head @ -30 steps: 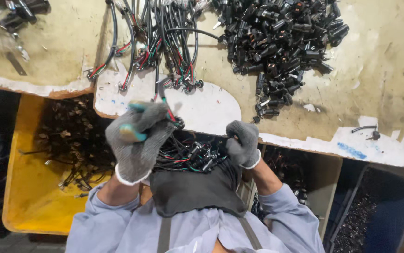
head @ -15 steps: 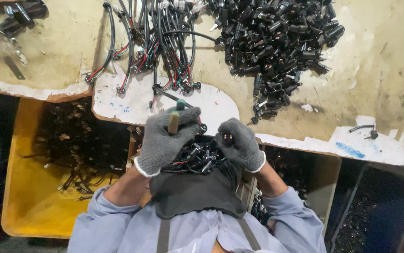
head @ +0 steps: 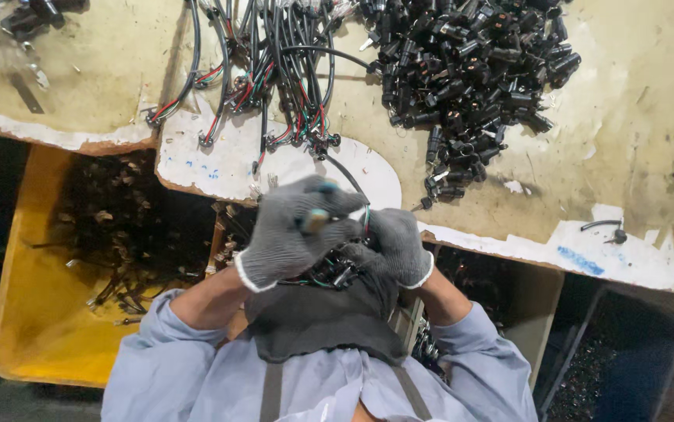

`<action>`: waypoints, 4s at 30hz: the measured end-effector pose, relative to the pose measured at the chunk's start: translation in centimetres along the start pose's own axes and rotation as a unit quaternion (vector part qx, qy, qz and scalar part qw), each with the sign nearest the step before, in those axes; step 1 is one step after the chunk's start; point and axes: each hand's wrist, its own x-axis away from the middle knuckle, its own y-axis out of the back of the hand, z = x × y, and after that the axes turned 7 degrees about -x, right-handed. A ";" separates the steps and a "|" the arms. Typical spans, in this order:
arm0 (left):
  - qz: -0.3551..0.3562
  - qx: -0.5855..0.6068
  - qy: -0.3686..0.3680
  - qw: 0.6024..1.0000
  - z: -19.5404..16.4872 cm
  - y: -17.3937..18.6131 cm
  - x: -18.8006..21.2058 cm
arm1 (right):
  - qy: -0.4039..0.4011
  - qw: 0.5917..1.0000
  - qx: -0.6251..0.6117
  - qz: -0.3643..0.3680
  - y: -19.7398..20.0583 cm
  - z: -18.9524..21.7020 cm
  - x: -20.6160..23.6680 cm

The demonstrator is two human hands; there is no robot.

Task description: The person sits at a workbench and uses pliers to strip insulation from the ends of black wires attached to connectors, working on one wire at a time and placing processed wires on the bench among piles of similar wired components.

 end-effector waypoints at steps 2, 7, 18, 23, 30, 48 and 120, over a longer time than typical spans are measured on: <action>-0.066 0.149 0.000 0.987 -0.3 0.5 1.1 | 0.030 0.999 -0.022 0.001 -0.5 0.0 0.2; 0.002 0.117 -0.161 0.980 3.1 -2.5 4.9 | 0.070 0.973 0.110 0.190 -2.4 0.6 0.0; -0.076 -0.227 -0.087 0.967 5.6 -2.0 -1.6 | 0.158 0.921 0.146 0.325 -3.0 3.7 -1.6; -0.059 -0.536 0.028 0.842 16.6 -3.7 -8.2 | 0.089 0.974 0.082 0.191 -2.0 2.4 -0.3; 0.046 -0.367 0.166 0.914 16.9 -4.4 -4.1 | -0.175 0.920 0.297 -0.186 4.0 -6.8 2.2; 0.158 -0.320 0.129 0.925 14.6 -5.7 -0.7 | -0.093 0.730 -0.566 -0.373 5.6 -6.8 -0.7; 0.132 -0.401 0.161 0.892 13.4 -6.4 -0.9 | 0.001 0.817 0.574 -0.055 6.8 -13.9 -6.4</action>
